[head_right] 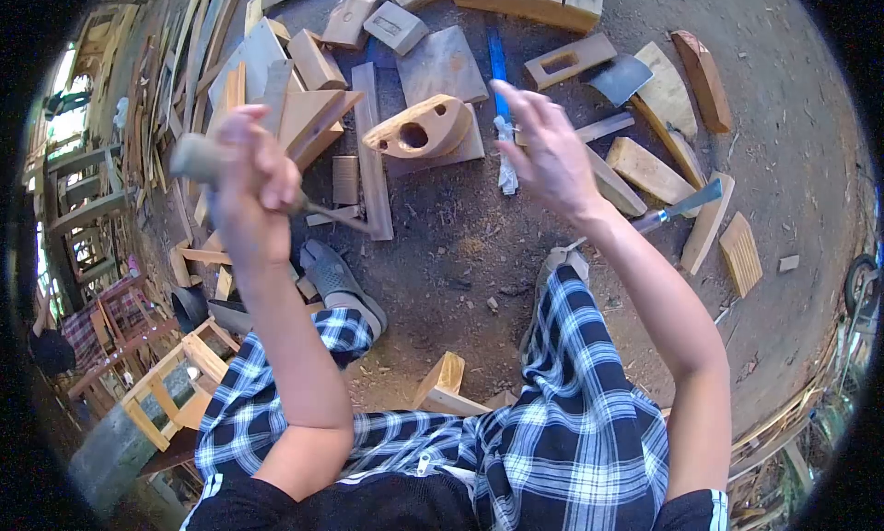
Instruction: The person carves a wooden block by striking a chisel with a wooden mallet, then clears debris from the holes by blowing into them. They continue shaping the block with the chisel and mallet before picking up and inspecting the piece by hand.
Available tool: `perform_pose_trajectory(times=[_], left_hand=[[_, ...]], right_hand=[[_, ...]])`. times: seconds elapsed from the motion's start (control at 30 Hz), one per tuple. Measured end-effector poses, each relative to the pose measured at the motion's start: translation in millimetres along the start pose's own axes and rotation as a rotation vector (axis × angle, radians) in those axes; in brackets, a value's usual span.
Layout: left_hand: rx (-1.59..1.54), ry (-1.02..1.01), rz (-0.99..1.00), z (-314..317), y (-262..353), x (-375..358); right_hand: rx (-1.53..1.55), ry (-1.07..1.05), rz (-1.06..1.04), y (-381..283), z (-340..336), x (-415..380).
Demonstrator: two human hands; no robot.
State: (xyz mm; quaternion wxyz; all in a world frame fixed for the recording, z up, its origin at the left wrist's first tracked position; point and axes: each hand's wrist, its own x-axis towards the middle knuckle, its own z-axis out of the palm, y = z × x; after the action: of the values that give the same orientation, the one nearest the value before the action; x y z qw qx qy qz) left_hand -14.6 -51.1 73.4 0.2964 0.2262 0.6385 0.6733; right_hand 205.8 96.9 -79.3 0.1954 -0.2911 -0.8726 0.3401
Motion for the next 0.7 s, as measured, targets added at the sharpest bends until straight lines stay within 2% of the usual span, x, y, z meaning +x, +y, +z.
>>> perform_pose_trajectory(times=[0.03, 0.1, 0.2, 0.3, 0.4, 0.5, 0.57, 0.63, 0.7], left_hand=[[-0.001, 0.003, 0.005, 2, 8, 3], [-0.317, -0.162, 0.239, 8, 14, 19], [-0.369, -0.074, 0.358, 31, -12, 31], [-0.311, -0.013, 0.353, 40, -34, 33], [-0.374, 0.039, 0.352, 49, -48, 38], [-0.306, 0.059, 0.385, 57, -44, 34], [-0.152, 0.13, 0.376, 61, -44, 29], [-0.192, 0.143, 0.378, 65, -46, 25], [-0.228, 0.168, 0.375, 66, -52, 21]], right_hand=[[-0.085, 0.041, -0.018, 11, -6, -11], [-0.176, 0.092, -0.042, 28, -21, -31], [-0.288, 0.012, 0.008, 38, -36, -64], [-0.334, -0.037, 0.124, 49, -39, -91], [-0.351, -0.078, 0.145, 54, -39, -105], [-0.421, -0.09, 0.13, 55, -40, -108], [-0.435, -0.086, 0.133, 57, -37, -106], [-0.525, 0.015, 0.098, 61, -34, -106], [-0.498, -0.031, 0.144, 69, -35, -109]])
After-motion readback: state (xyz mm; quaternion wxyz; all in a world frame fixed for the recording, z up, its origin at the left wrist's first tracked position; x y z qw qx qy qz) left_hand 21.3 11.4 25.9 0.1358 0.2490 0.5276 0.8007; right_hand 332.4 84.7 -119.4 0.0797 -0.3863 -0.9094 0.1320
